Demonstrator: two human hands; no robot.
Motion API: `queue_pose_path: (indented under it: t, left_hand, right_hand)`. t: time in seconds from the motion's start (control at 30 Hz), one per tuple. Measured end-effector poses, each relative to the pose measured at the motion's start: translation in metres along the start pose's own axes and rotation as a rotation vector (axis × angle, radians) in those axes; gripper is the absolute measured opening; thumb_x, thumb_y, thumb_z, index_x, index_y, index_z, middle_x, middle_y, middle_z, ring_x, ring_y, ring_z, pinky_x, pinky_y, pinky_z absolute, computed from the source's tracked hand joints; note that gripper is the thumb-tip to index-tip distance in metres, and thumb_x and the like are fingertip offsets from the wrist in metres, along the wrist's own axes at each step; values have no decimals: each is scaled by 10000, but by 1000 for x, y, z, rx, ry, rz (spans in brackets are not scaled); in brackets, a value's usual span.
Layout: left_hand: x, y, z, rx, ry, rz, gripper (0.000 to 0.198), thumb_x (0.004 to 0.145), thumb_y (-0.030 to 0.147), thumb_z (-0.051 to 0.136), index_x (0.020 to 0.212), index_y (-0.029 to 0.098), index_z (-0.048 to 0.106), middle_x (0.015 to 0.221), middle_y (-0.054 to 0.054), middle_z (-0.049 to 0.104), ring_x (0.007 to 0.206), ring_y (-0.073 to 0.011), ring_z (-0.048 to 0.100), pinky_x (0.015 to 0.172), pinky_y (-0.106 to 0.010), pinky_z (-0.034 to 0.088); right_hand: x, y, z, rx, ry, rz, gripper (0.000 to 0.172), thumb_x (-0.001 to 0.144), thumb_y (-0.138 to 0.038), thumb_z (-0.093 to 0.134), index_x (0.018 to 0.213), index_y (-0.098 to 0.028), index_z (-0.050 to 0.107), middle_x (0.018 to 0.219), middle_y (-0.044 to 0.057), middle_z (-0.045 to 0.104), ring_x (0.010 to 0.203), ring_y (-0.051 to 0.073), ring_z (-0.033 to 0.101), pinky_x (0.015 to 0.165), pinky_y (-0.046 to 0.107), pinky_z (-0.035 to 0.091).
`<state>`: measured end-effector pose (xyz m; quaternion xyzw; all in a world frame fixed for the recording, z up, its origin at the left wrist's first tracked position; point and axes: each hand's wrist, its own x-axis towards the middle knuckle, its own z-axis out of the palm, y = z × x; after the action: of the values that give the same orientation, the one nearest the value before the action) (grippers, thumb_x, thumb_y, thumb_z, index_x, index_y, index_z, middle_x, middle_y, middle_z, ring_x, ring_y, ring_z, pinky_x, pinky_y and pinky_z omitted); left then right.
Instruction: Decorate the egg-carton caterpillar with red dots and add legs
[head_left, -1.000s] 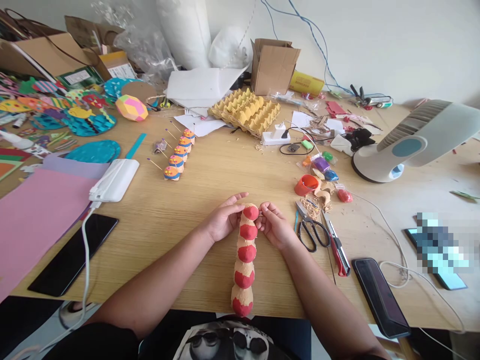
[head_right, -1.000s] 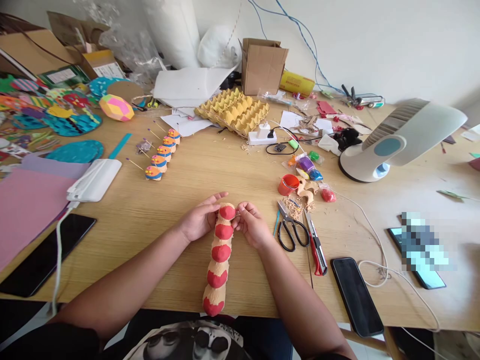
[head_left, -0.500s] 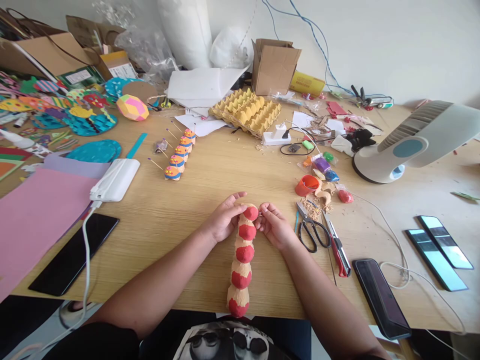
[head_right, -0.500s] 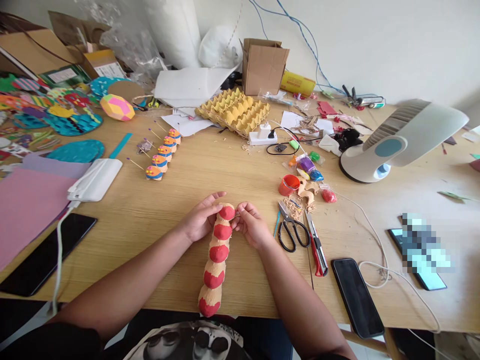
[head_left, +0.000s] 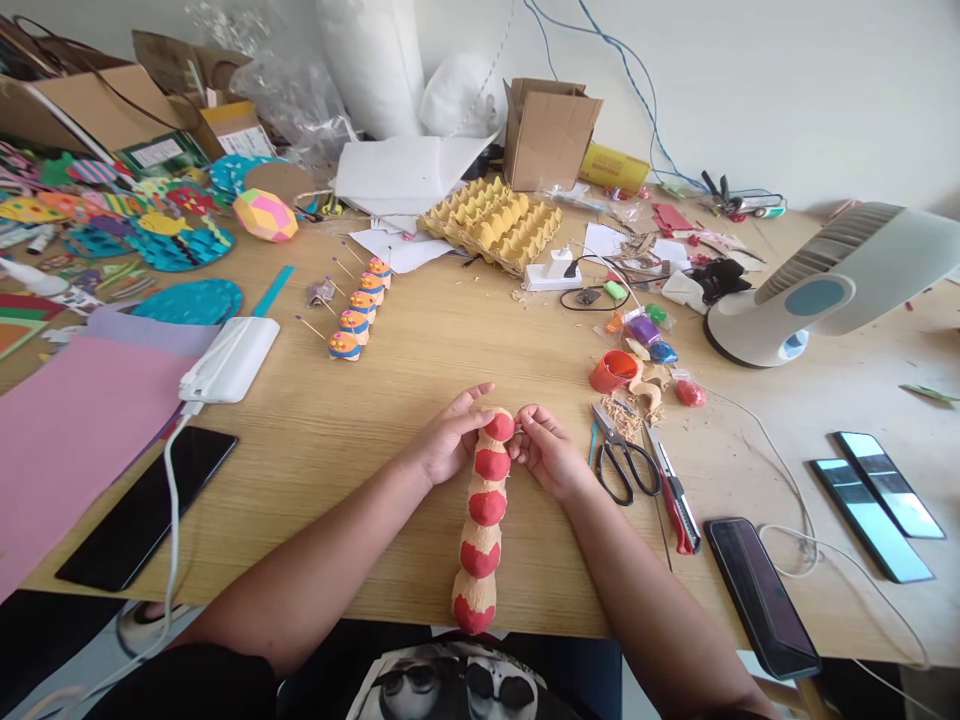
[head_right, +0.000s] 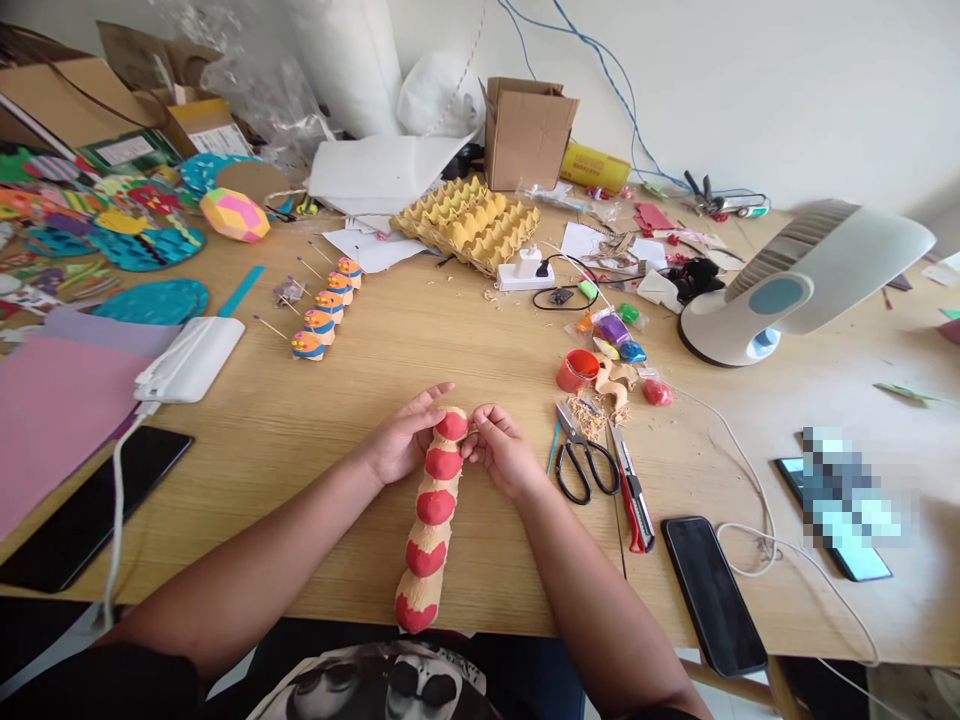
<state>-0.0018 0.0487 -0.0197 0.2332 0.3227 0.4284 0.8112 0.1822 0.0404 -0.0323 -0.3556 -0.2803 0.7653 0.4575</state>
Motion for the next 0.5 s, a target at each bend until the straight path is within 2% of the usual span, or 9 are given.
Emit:
queue_pose_path:
  t: [0.2,0.5]
  left_hand:
    - [2,-1,0,-8,15,7,757,788,241,778,1414,259,353,822,-23,740,700,-229,721,727,-376,547]
    - [1,0,1,-24,-72,-5,573,854,311,716,1335,242,412,855,-36,720,698,-230,709,699,-374,542]
  right_hand:
    - [1,3,1,-12,-16,3,376,772,-466,839,848,-207,576,653,-42,628,533,94,619,472,171,452]
    - [1,1,1,-28,-8,-3,382,765,-474,841,869,-211,584,661,-32,652,550,104,628,479,178,463]
